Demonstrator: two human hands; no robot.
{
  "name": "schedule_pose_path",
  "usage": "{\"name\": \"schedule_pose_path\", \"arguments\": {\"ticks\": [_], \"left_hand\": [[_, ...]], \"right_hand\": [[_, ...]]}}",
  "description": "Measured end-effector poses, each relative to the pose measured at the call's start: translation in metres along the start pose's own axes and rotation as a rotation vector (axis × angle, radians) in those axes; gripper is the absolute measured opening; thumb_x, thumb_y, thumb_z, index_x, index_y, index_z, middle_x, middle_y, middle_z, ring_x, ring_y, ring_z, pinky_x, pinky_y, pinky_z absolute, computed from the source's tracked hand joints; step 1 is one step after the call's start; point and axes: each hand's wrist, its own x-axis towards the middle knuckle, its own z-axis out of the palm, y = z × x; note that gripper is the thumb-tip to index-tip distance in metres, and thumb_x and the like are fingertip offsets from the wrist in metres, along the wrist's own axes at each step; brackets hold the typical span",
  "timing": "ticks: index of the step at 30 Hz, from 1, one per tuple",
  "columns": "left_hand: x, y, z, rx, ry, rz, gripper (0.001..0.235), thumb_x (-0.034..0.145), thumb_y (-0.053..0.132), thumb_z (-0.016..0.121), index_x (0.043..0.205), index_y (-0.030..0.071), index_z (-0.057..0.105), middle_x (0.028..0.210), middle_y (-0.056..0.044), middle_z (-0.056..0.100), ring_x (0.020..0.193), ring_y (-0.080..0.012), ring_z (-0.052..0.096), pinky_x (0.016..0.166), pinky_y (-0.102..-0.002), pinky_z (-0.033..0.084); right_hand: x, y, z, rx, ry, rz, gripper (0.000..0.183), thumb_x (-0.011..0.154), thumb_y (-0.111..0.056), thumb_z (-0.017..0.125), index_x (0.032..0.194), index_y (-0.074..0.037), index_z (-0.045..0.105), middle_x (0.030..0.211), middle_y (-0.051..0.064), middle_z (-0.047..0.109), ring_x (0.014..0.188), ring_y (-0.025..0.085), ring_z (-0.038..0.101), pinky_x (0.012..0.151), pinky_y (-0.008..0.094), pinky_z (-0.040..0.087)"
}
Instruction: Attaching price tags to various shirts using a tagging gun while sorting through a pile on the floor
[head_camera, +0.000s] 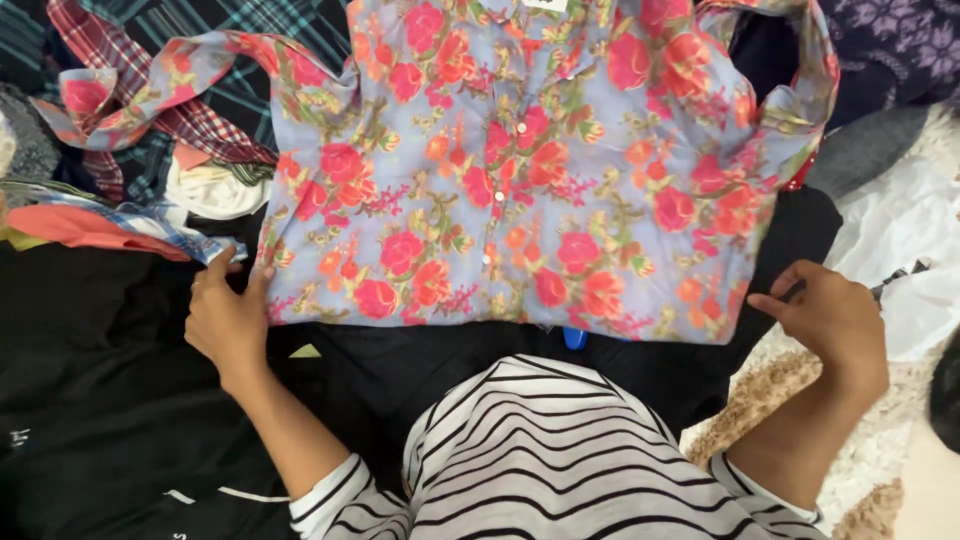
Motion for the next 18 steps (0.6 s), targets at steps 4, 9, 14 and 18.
{"name": "schedule_pose_path", "arguments": {"ticks": [4, 9, 14, 18], "left_hand": [[0.011, 0.031, 0.026, -0.079, 0.172, 0.199, 0.052, 0.091, 0.026, 0.082, 0.137, 0.005, 0.069, 0.138, -0.025, 0.056, 0.118, -0.0455, 0.058, 0.085, -0.063, 0.046], [0.020, 0.110, 0.076, -0.345, 0.096, 0.405, 0.049, 0.092, 0.016, 0.066, 0.140, 0.014, 0.060, 0.152, -0.029, 0.042, 0.139, -0.0488, 0.038, 0.112, -0.064, 0.025], [-0.002, 0.209, 0.093, -0.714, -0.275, 0.634, 0.041, 0.102, 0.036, 0.055, 0.137, 0.017, 0.061, 0.150, -0.024, 0.043, 0.143, -0.0391, 0.042, 0.118, -0.050, 0.032], [-0.025, 0.262, 0.115, -0.752, -0.480, 0.783, 0.037, 0.098, 0.015, 0.064, 0.135, 0.013, 0.063, 0.149, -0.016, 0.049, 0.141, -0.0354, 0.047, 0.117, -0.048, 0.035]], "right_hand": [[-0.004, -0.013, 0.001, 0.034, 0.107, -0.058, 0.049, 0.090, -0.065, 0.073, 0.102, -0.017, 0.071, 0.081, 0.003, 0.075, 0.083, 0.029, 0.072, 0.071, 0.044, 0.049], [-0.006, -0.039, -0.009, 0.171, 0.045, -0.087, 0.035, 0.096, -0.044, 0.068, 0.122, -0.021, 0.070, 0.088, 0.005, 0.074, 0.094, 0.032, 0.070, 0.078, 0.048, 0.048], [0.014, -0.017, 0.015, 0.192, 0.108, -0.190, 0.045, 0.096, -0.041, 0.065, 0.131, -0.013, 0.066, 0.115, 0.015, 0.069, 0.099, 0.035, 0.069, 0.084, 0.048, 0.050], [0.022, -0.001, 0.030, 0.269, 0.224, -0.285, 0.037, 0.099, -0.035, 0.066, 0.128, -0.013, 0.071, 0.100, 0.015, 0.063, 0.086, 0.034, 0.068, 0.083, 0.046, 0.050]]}}
